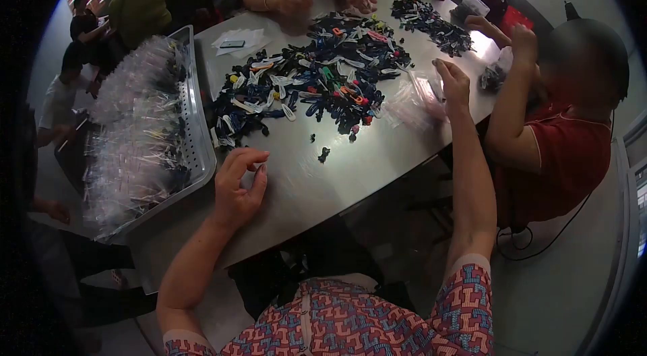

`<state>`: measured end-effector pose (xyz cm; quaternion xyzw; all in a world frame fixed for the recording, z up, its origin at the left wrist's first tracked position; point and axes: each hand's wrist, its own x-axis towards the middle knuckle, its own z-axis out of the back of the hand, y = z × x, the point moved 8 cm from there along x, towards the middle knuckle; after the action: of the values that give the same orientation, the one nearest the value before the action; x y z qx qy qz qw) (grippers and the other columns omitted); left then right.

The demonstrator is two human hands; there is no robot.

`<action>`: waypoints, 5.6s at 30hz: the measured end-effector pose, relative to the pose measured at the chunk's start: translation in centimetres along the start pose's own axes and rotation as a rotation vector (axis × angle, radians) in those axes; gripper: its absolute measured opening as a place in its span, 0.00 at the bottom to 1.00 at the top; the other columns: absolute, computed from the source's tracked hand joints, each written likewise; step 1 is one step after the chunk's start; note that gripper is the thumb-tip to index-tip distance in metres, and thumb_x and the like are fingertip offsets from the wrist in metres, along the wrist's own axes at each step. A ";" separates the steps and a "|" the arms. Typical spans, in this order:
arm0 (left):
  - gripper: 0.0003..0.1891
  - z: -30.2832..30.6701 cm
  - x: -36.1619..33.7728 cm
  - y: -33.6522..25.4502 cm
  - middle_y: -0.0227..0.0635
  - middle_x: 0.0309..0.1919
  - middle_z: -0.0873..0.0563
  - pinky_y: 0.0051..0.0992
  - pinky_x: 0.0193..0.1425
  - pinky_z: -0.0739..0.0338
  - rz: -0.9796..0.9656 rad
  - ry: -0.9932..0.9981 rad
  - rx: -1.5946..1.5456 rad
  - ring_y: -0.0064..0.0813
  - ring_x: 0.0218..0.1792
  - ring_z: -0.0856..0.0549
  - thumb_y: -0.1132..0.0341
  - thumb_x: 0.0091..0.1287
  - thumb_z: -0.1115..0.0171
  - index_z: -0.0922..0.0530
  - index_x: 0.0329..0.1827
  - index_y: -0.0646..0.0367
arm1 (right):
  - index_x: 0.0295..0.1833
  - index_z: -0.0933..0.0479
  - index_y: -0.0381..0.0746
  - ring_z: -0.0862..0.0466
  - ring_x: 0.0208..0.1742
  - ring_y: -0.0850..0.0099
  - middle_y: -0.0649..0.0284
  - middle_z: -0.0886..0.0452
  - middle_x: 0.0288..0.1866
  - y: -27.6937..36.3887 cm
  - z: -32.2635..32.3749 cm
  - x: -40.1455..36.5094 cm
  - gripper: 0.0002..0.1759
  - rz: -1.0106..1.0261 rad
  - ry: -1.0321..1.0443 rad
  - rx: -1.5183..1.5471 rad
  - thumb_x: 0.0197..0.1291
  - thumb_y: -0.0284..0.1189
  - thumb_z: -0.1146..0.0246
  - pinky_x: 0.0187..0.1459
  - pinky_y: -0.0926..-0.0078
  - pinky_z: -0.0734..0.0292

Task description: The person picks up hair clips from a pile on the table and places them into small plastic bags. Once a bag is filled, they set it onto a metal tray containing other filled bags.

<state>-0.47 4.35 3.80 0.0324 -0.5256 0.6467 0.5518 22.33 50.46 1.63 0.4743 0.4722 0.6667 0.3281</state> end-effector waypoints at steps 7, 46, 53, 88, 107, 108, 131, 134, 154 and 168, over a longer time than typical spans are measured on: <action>0.17 -0.1 0.2 0.5 0.41 0.49 0.16 0.30 0.50 0.18 0.077 0.002 -0.037 0.37 0.48 0.15 0.78 0.61 0.33 0.18 0.54 0.61 | 0.54 0.16 0.32 0.16 0.56 0.74 0.59 0.12 0.52 7.4 -8.3 -5.6 0.13 -0.055 0.293 0.463 0.71 0.29 0.36 0.62 0.78 0.25; 0.37 2.4 1.0 1.3 0.46 0.61 0.22 0.35 0.70 0.28 0.085 -0.221 -0.255 0.35 0.67 0.25 0.66 0.59 0.23 0.32 0.70 0.64 | 0.45 0.15 0.33 0.17 0.37 0.83 0.67 0.13 0.36 11.1 -22.3 -21.4 0.09 -0.211 0.784 0.075 0.65 0.28 0.30 0.43 0.83 0.22; 0.48 0.9 0.7 -1.5 0.47 0.66 0.27 0.45 0.77 0.40 -0.066 0.051 0.379 0.49 0.72 0.32 0.53 0.47 0.20 0.32 0.71 0.62 | 0.42 0.15 0.31 0.21 0.32 0.86 0.70 0.15 0.32 11.2 -23.4 -22.9 0.10 -0.173 0.936 -0.002 0.65 0.28 0.29 0.35 0.86 0.25; 0.28 0.2 -0.1 -0.4 0.45 0.46 0.24 0.42 0.59 0.33 -0.042 0.023 0.479 0.47 0.51 0.25 0.63 0.50 0.29 0.28 0.53 0.64 | 0.40 0.17 0.32 0.22 0.26 0.81 0.64 0.14 0.28 15.0 -24.1 -24.5 0.11 0.086 0.703 -0.303 0.61 0.30 0.28 0.32 0.79 0.25; 0.35 0.5 -0.1 -0.1 0.46 0.52 0.23 0.45 0.67 0.35 -0.142 -0.087 0.376 0.49 0.58 0.24 0.70 0.46 0.27 0.30 0.59 0.62 | 0.69 0.23 0.39 0.12 0.42 0.75 0.54 0.10 0.42 14.7 -25.0 -27.1 0.23 -0.021 0.914 0.054 0.71 0.28 0.37 0.44 0.78 0.21; 0.35 0.4 -0.2 0.0 0.46 0.51 0.23 0.45 0.67 0.34 -0.137 -0.064 0.360 0.49 0.58 0.24 0.70 0.45 0.27 0.30 0.59 0.62 | 0.69 0.23 0.39 0.12 0.42 0.75 0.54 0.10 0.42 14.9 -24.9 -27.2 0.23 -0.022 0.915 0.054 0.71 0.28 0.37 0.44 0.78 0.21; 0.26 -0.1 -0.2 0.0 0.48 0.47 0.20 0.43 0.61 0.30 -0.146 -0.015 0.300 0.49 0.51 0.21 0.71 0.58 0.36 0.29 0.61 0.68 | 0.75 0.33 0.34 0.15 0.40 0.69 0.52 0.12 0.51 18.3 -24.7 -28.6 0.35 0.276 0.973 -0.299 0.64 0.30 0.33 0.40 0.72 0.20; 0.25 0.0 -0.2 -0.1 0.48 0.47 0.20 0.43 0.61 0.30 -0.174 -0.029 0.297 0.50 0.51 0.21 0.74 0.58 0.39 0.29 0.60 0.68 | 0.73 0.30 0.34 0.16 0.41 0.75 0.56 0.12 0.55 17.6 -23.5 -27.9 0.31 0.066 1.002 -0.155 0.65 0.28 0.34 0.43 0.77 0.21; 0.32 -0.6 -0.5 1.3 0.39 0.39 0.25 0.38 0.56 0.31 -0.061 0.040 0.230 0.40 0.43 0.23 0.77 0.53 0.33 0.31 0.64 0.61 | 0.44 0.16 0.35 0.13 0.39 0.64 0.56 0.16 0.41 11.2 -19.3 -22.2 0.12 0.221 0.576 -0.622 0.56 0.27 0.26 0.44 0.68 0.18; 0.31 -0.6 -0.4 1.4 0.39 0.40 0.26 0.39 0.55 0.30 -0.056 0.052 0.213 0.41 0.43 0.24 0.77 0.54 0.34 0.31 0.63 0.61 | 0.43 0.15 0.37 0.14 0.39 0.56 0.54 0.16 0.39 10.9 -21.9 -20.6 0.09 0.349 0.531 -0.724 0.58 0.28 0.31 0.43 0.61 0.19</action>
<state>-1.06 4.70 2.41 0.0886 -0.4384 0.6838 0.5765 8.74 21.61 2.96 0.2153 0.1903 0.9314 0.2233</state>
